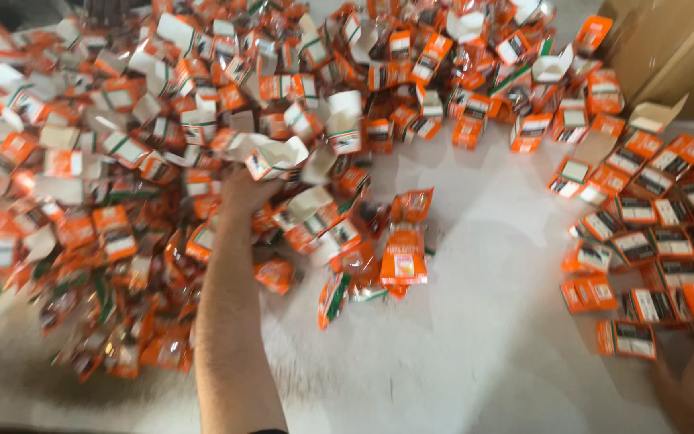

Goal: The person picks up small plastic-wrapped products from a table covered with orange product boxes and places them into small white cardboard boxes, folding the boxes closed. They repeatedly gather items from the pile, pack them one at a time, and set finished boxes aside on the table.

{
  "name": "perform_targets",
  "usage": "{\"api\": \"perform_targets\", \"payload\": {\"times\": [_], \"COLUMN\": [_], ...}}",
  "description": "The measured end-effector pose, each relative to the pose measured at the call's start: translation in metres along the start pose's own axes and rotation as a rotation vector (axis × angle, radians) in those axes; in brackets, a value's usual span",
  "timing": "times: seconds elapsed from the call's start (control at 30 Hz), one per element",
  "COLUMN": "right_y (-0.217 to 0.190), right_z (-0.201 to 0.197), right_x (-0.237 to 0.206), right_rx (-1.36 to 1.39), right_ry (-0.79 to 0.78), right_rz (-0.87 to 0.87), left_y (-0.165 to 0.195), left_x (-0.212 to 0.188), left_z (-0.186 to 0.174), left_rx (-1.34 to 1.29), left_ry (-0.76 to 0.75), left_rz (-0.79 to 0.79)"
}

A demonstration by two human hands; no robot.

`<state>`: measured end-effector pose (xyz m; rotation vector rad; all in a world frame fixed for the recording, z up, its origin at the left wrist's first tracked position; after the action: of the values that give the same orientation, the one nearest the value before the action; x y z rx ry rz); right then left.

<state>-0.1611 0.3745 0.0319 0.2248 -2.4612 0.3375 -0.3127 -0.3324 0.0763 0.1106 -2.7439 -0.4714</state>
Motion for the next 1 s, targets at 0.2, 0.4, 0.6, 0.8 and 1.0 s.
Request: {"api": "perform_targets", "payload": {"times": [0.2,0.4,0.6,0.8,1.0], "right_y": [0.014,0.068,0.038,-0.18,-0.337], "right_z": [-0.012,0.029,-0.017,-0.046,-0.025], "right_x": [0.023,0.076,0.114,0.025,0.048], "right_rx": [0.132,0.609,-0.049,0.436,0.679], "right_ry": [-0.123,-0.125,0.063,-0.197,-0.201], "right_rz": [0.156,0.141,-0.151,-0.562,-0.86], "left_y": [0.057,0.133,0.124,0.109,0.108], "left_x": [-0.07,-0.117,-0.124,-0.196,-0.278], "left_z": [0.014,0.028,0.023,-0.131,-0.097], "left_rx": [-0.4,-0.144,0.105,-0.059,-0.071], "left_ry": [-0.052,-0.267,-0.57,0.266,0.172], "left_rz": [-0.221,0.024,-0.219,0.01,-0.231]}}
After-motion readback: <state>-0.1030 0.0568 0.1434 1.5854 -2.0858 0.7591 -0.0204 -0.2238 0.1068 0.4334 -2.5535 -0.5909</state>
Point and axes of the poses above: each hand's wrist, its own x-axis towards the middle knuckle, its own z-axis out of the palm, y = z × x, the point moved 10 cm from there along x, towards the middle knuckle, and after that the axes turned 7 degrees about -x, right-handed, at the moved point
